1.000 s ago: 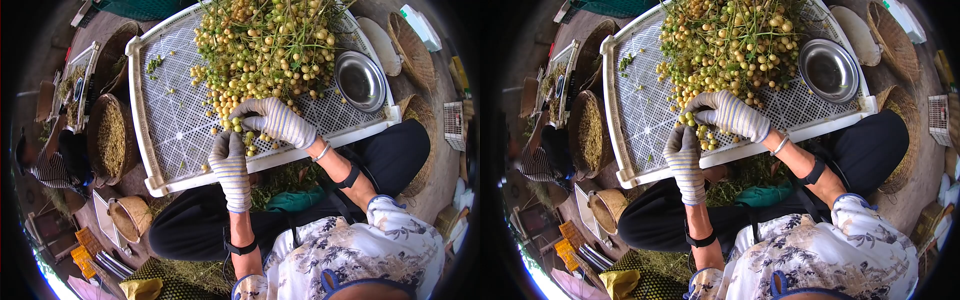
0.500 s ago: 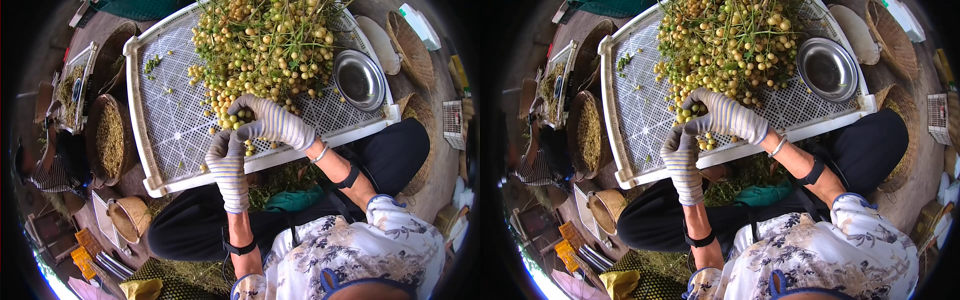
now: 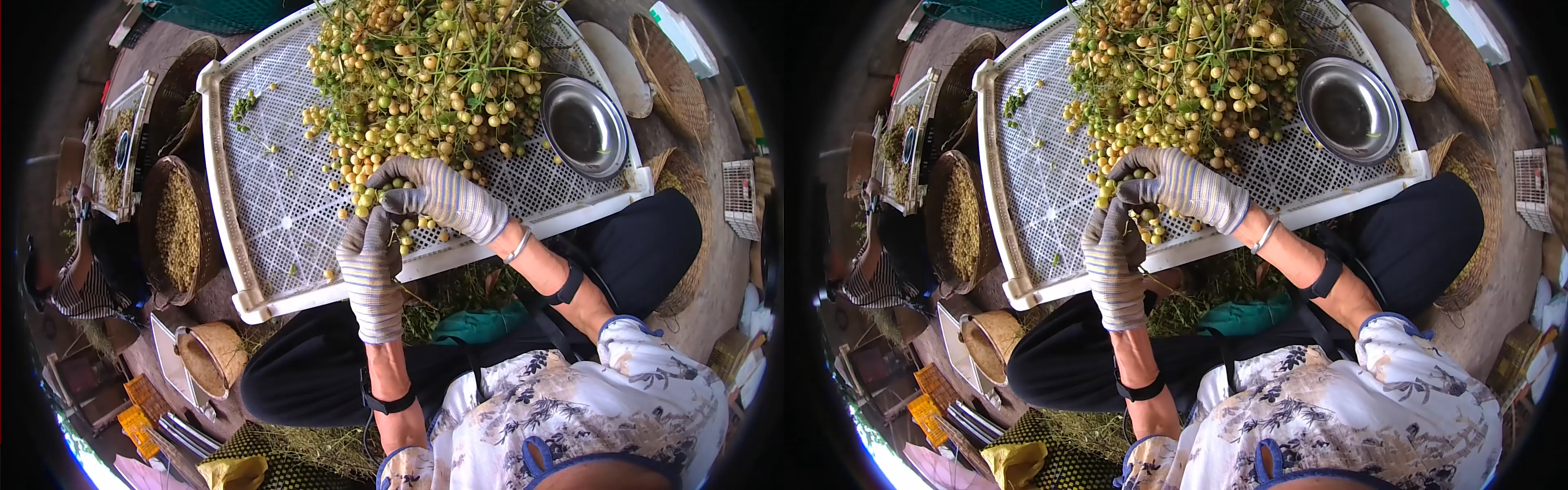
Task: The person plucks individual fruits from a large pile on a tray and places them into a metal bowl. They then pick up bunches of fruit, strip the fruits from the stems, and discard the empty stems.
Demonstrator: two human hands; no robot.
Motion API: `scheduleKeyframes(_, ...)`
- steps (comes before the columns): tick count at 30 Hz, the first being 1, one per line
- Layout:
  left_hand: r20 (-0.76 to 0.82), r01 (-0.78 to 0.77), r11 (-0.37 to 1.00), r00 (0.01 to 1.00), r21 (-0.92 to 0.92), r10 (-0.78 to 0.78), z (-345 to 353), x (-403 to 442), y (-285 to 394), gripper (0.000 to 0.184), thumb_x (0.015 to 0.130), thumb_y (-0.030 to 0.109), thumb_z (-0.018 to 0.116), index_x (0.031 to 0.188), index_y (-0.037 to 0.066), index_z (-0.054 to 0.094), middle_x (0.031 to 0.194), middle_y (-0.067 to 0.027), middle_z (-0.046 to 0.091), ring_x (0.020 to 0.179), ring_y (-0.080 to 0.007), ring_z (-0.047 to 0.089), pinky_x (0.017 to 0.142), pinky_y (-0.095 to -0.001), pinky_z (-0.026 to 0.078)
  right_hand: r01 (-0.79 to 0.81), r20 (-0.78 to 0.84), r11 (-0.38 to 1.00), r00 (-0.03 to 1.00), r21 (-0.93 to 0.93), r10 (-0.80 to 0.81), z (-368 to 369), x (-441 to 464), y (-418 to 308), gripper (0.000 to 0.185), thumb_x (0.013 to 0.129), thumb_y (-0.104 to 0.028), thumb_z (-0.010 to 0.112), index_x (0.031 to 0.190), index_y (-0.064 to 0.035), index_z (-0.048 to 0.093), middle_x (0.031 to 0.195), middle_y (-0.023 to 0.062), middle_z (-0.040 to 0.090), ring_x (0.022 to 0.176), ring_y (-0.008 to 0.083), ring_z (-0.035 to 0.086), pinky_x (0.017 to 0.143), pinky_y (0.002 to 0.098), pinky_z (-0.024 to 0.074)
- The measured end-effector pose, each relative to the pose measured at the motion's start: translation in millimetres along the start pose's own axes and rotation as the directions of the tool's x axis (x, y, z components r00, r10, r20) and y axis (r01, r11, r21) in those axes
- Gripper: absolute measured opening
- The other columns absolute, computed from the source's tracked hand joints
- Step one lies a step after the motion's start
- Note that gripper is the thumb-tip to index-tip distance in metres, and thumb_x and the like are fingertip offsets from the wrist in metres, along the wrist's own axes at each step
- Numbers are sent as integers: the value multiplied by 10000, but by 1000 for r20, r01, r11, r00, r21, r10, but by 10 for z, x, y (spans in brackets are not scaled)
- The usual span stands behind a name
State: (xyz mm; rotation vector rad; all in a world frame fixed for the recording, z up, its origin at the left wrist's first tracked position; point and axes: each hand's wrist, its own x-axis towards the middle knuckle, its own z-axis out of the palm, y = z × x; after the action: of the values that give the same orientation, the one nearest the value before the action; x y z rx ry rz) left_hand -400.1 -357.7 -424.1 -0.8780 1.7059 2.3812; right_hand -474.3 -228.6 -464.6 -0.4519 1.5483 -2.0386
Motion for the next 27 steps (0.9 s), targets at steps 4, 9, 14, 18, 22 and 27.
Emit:
scheduleKeyframes(4, 161, 109, 973, 984, -205, -77, -181, 110, -102, 134, 928, 207, 587, 945, 74, 581, 519, 98, 317, 393, -5, 259, 362, -182, 173, 4, 7, 997, 1000, 74, -5, -13, 8, 3, 415, 858, -328, 694, 1119, -18, 606, 947, 32, 645, 863, 81, 592, 767, 228, 493)
scheduleKeyframes(9, 65, 34, 999, 997, -43, -31, -50, 49, -67, 116, 910, 185, 601, 889, 74, 577, 515, 93, 313, 390, -14, 228, 370, -198, 166, 57, -23, 976, 998, -210, -63, 5, 65, 56, 367, 861, -293, 699, 1091, -19, 618, 908, 19, 644, 825, 75, 598, 711, 217, 503)
scheduleKeyframes(14, 214, 171, 942, 971, -289, -110, -148, 31, -82, 127, 899, 176, 600, 832, 73, 567, 517, 91, 292, 400, -17, 224, 392, -205, 154, -126, 52, 969, 992, 213, 118, -74, -10, 32, 373, 851, -298, 710, 1085, -22, 619, 822, 9, 632, 718, 69, 598, 613, 204, 493)
scheduleKeyframes(18, 227, 144, 978, 968, -154, -107, -142, 50, -16, 122, 900, 180, 605, 830, 100, 546, 492, 97, 254, 364, -38, 200, 380, -218, 182, -120, 71, 974, 992, 190, 108, -91, 4, 5, 345, 836, -271, 723, 1050, -24, 612, 796, 12, 619, 696, 65, 588, 586, 187, 474)
scheduleKeyframes(22, 395, 321, 812, 910, -488, -122, -233, 99, -194, 145, 930, 176, 551, 966, 44, 599, 491, 96, 243, 364, -52, 193, 400, -213, 194, -203, 102, 903, 979, 378, 177, -126, -20, 31, 315, 820, -203, 730, 1044, -22, 603, 799, 19, 632, 704, 96, 614, 622, 228, 519)
scheduleKeyframes(27, 275, 216, 919, 953, -331, -125, -193, 64, -95, 207, 909, 216, 612, 1001, 32, 631, 521, 96, 333, 402, -25, 237, 399, -207, 210, -24, -43, 817, 997, 576, 59, -55, 33, 87, 388, 824, -230, 730, 1107, -15, 576, 862, 12, 606, 760, 91, 597, 665, 227, 515)
